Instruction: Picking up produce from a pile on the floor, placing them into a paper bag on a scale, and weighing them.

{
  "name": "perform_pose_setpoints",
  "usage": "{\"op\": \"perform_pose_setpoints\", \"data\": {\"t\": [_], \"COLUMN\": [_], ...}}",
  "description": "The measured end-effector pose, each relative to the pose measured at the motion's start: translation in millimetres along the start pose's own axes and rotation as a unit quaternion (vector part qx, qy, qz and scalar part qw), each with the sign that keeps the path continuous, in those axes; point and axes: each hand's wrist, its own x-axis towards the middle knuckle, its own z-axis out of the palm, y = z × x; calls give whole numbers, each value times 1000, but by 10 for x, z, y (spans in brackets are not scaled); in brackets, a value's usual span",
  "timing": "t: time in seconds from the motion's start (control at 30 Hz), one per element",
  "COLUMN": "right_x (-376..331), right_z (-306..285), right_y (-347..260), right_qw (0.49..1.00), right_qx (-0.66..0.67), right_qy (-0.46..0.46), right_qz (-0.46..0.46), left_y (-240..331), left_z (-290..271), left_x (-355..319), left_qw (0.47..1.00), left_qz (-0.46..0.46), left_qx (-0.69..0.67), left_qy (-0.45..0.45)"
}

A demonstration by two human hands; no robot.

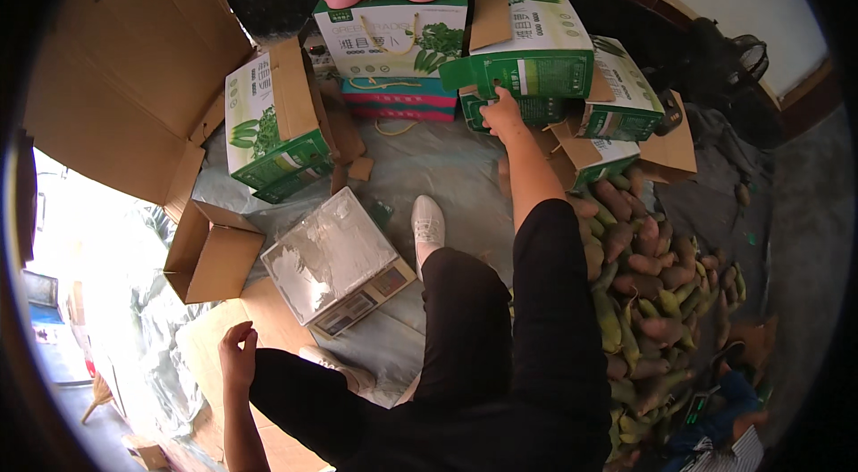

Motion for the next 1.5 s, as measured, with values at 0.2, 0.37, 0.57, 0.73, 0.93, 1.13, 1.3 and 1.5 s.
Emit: {"op": "perform_pose_setpoints", "data": {"t": [0.2,0.37,0.57,0.73,0.93,1.13,1.3,1.5], "right_x": [241,395,130,-418,-1442,-2313,-2759,-2999], "right_z": [140,90,-173,-840,-1451,-1714,-1561,-948], "right_y": [-47,-13,-3,-40,-461,-774,-870,-937], "right_qw": [999,981,938,919,900,897,887,836], "right_qx": [31,167,345,390,413,409,418,441], "right_qy": [-16,-85,17,12,60,-9,-111,-321], "right_qz": [1,56,-15,-58,-123,-171,-160,-52], "left_y": [10,4,-20,-33,-3,-33,-138,-33], "left_z": [-13,-5,-32,-66,-97,-168,-189,-265], "left_x": [6,9,-31,-108,-206,-313,-388,-454], "left_qw": [1000,1000,999,999,998,997,995,986], "left_qz": [-7,-2,17,27,43,42,36,104], "left_qx": [17,18,24,24,22,40,65,83], "left_qy": [13,12,24,35,42,56,63,97]}}
